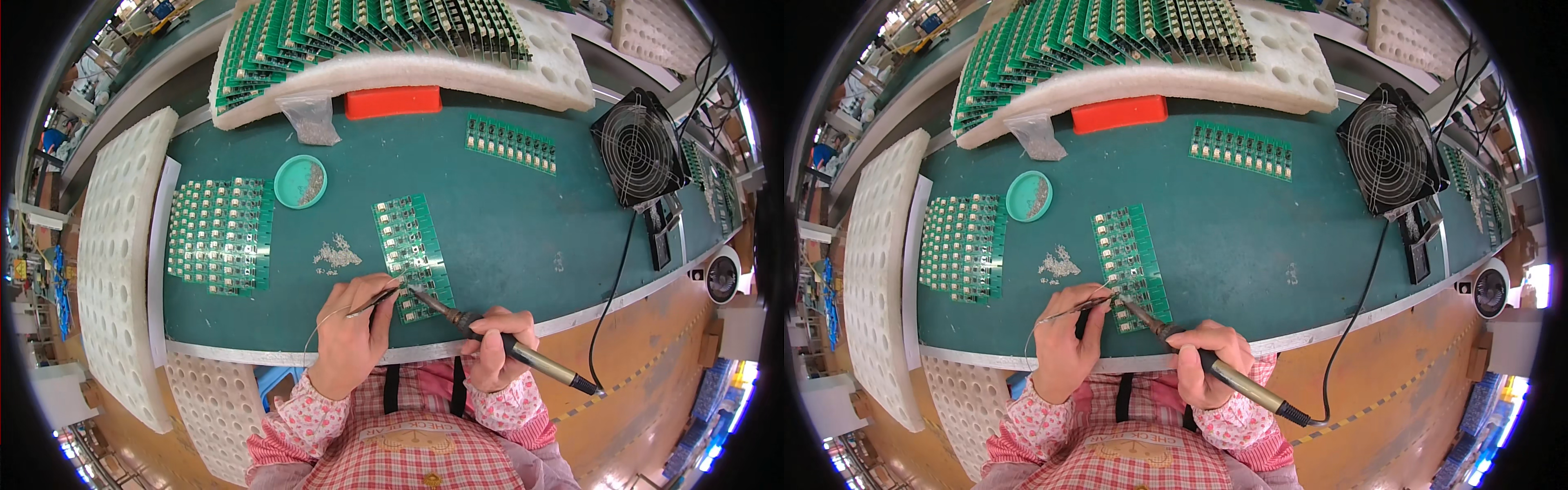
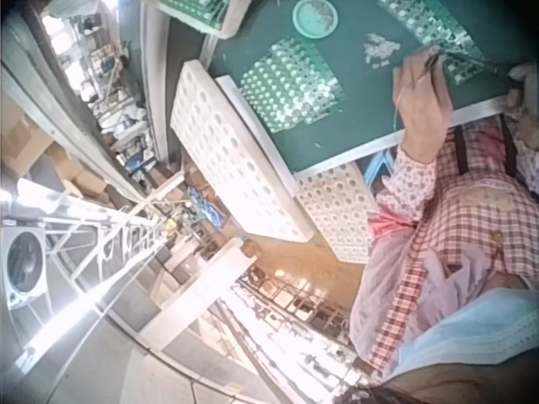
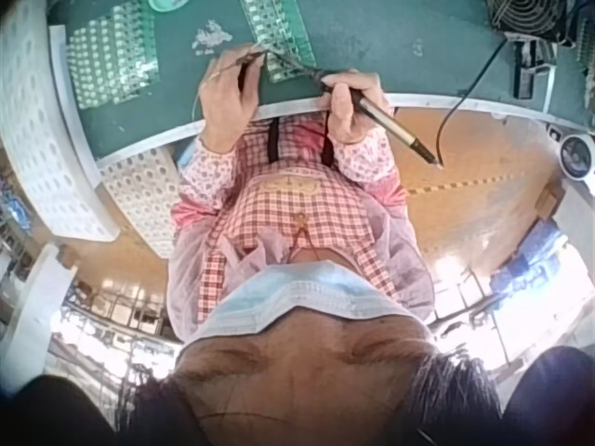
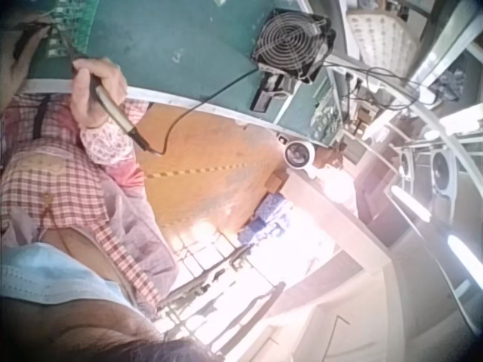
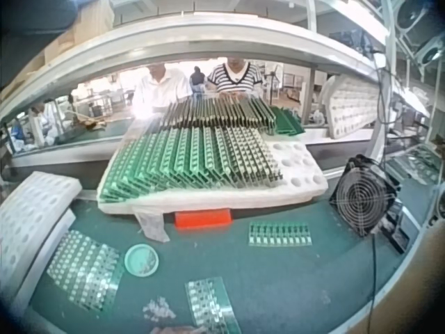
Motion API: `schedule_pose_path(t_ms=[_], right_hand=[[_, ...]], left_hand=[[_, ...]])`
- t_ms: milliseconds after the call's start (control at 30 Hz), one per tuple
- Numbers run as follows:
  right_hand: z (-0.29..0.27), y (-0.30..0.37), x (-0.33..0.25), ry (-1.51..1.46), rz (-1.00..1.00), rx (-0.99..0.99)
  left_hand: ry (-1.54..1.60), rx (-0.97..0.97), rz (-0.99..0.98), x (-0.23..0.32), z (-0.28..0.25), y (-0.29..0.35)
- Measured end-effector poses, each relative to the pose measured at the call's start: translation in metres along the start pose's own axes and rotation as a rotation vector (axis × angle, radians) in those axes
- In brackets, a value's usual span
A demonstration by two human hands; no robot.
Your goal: The person solders components onto green circuit boards using a soldering iron and solder wire.
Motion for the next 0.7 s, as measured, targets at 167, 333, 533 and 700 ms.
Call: schedule_pose_path(t_ms=[167, 333, 533, 700], right_hand=[[0.004, 0.002, 0.005, 0.042, 0.073, -0.01], [0.007, -0.001, 0.005, 0.086, 0.129, -0.02], [0.01, -0.005, 0.001, 0.069, 0.07, -0.074], [0.013, -0.008, -0.004, 0.118, -0.041, -0.093]], left_hand=[[0.001, 0.01, 0.011, 0.0, 0.0, 0.0], [-0.013, -0.004, -0.006, 0.0, 0.0, 0.001], [-0.011, 0.0, -0.003, 0.0, 0.0, 0.0], [-0.01, 0.003, 0.001, 0.0, 0.0, 0.0]])
Point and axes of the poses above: each hand's wrist, its own y-axis away from the middle knuckle, its own z-axis out of the palm, x = y × z, the point moved 7 cm from there along -y, towards the middle knuckle, and after that the axes turned 10 degrees about z, right-handed, at the moved point
